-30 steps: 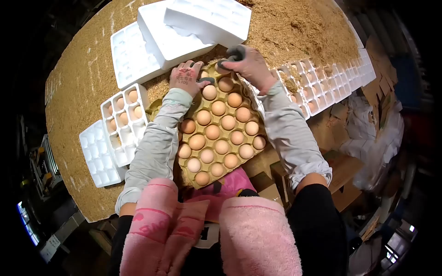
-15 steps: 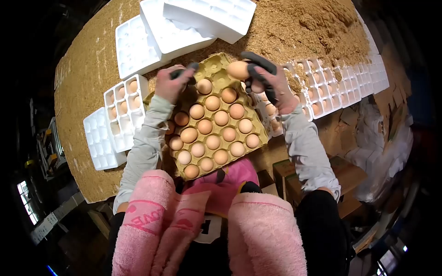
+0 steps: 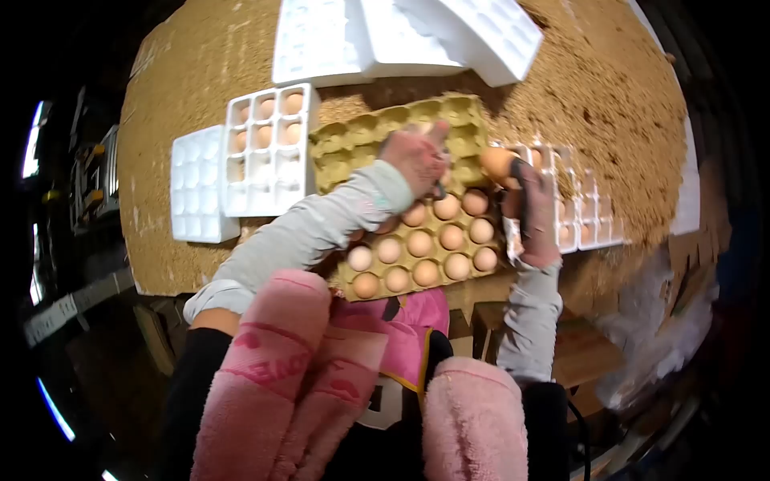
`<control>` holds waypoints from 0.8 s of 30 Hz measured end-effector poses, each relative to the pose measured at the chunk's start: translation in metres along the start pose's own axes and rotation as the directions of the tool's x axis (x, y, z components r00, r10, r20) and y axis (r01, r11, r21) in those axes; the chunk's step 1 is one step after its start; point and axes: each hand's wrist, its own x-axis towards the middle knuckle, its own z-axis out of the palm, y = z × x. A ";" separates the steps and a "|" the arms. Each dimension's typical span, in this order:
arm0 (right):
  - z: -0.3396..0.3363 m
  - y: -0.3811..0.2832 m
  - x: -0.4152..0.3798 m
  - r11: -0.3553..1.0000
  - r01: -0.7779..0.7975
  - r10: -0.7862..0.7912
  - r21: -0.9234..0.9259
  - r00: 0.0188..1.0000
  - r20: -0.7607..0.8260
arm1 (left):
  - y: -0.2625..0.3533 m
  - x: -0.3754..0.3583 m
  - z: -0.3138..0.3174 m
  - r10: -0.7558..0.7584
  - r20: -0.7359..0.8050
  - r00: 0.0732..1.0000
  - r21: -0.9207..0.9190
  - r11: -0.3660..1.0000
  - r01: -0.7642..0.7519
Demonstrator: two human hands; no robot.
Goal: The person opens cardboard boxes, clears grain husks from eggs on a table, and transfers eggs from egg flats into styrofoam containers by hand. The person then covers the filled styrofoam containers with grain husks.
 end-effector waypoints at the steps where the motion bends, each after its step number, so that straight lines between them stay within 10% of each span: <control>1: -0.003 -0.002 -0.008 0.982 0.168 -0.180 0.084 0.969 0.169 | 0.001 0.002 0.010 0.013 -0.068 0.998 -0.012 1.000 -0.013; 2: 0.000 -0.021 -0.010 0.733 -0.259 -0.006 0.629 0.922 0.388 | 0.002 0.002 0.014 0.021 -0.101 0.995 -0.033 0.999 -0.025; 5: 0.045 -0.036 -0.024 0.341 -0.410 -0.342 0.846 0.784 0.518 | -0.006 -0.026 -0.004 0.027 -0.079 0.997 -0.089 0.995 -0.034; 7: 0.098 -0.050 -0.050 0.477 -0.245 -0.127 0.844 0.931 0.342 | -0.034 -0.082 -0.064 -0.160 -0.186 0.969 -0.152 0.979 0.132; 8: 0.128 -0.060 -0.067 0.582 -0.173 0.070 0.794 0.984 0.163 | -0.066 -0.116 -0.077 -0.262 -0.207 0.942 -0.146 0.961 0.235; 9: 0.158 -0.057 -0.077 0.563 -0.304 -0.153 0.768 0.875 0.459 | -0.098 -0.151 -0.090 -0.363 -0.226 0.904 -0.146 0.930 0.337; 11: 0.228 -0.050 -0.095 0.808 -0.318 0.118 0.496 0.912 0.392 | -0.161 -0.213 -0.108 -0.523 -0.109 0.845 -0.063 0.852 0.519; 12: 0.263 -0.003 -0.093 0.969 0.234 -0.242 0.075 0.961 0.132 | -0.183 -0.232 -0.105 -0.528 -0.039 0.848 0.060 0.846 0.530; 13: 0.295 -0.038 -0.101 0.999 -0.027 0.013 0.038 0.943 0.332 | -0.199 -0.244 -0.099 -0.541 0.031 0.840 0.184 0.829 0.528; 14: 0.323 -0.018 -0.094 0.827 0.452 -0.379 -0.334 0.887 0.262 | -0.207 -0.247 -0.091 -0.524 0.106 0.845 0.207 0.843 0.497; 16: 0.354 -0.011 -0.095 0.447 0.417 -0.345 -0.792 0.897 0.277 | -0.208 -0.245 -0.083 -0.506 0.249 0.826 0.262 0.856 0.446; 17: 0.360 -0.009 -0.096 0.331 0.384 -0.326 -0.862 0.904 0.278 | -0.217 -0.250 -0.068 -0.465 0.232 0.855 0.274 0.874 0.401; 19: 0.352 -0.012 -0.103 0.508 0.474 -0.454 -0.720 0.857 0.244 | -0.212 -0.263 -0.075 -0.428 -0.021 0.903 0.149 0.892 0.427; 21: 0.340 -0.006 -0.109 0.686 0.522 -0.536 -0.506 0.834 0.133 | -0.199 -0.281 -0.097 -0.461 -0.135 0.877 -0.313 0.860 0.404; 23: 0.338 0.017 -0.110 0.671 0.643 -0.660 -0.369 0.745 0.097 | -0.187 -0.294 -0.085 -0.470 0.007 0.883 -0.640 0.677 0.365; 24: 0.341 0.031 -0.108 0.606 0.656 -0.659 -0.450 0.731 0.178 | -0.179 -0.295 -0.071 -0.470 0.053 0.881 -0.423 0.789 0.446</control>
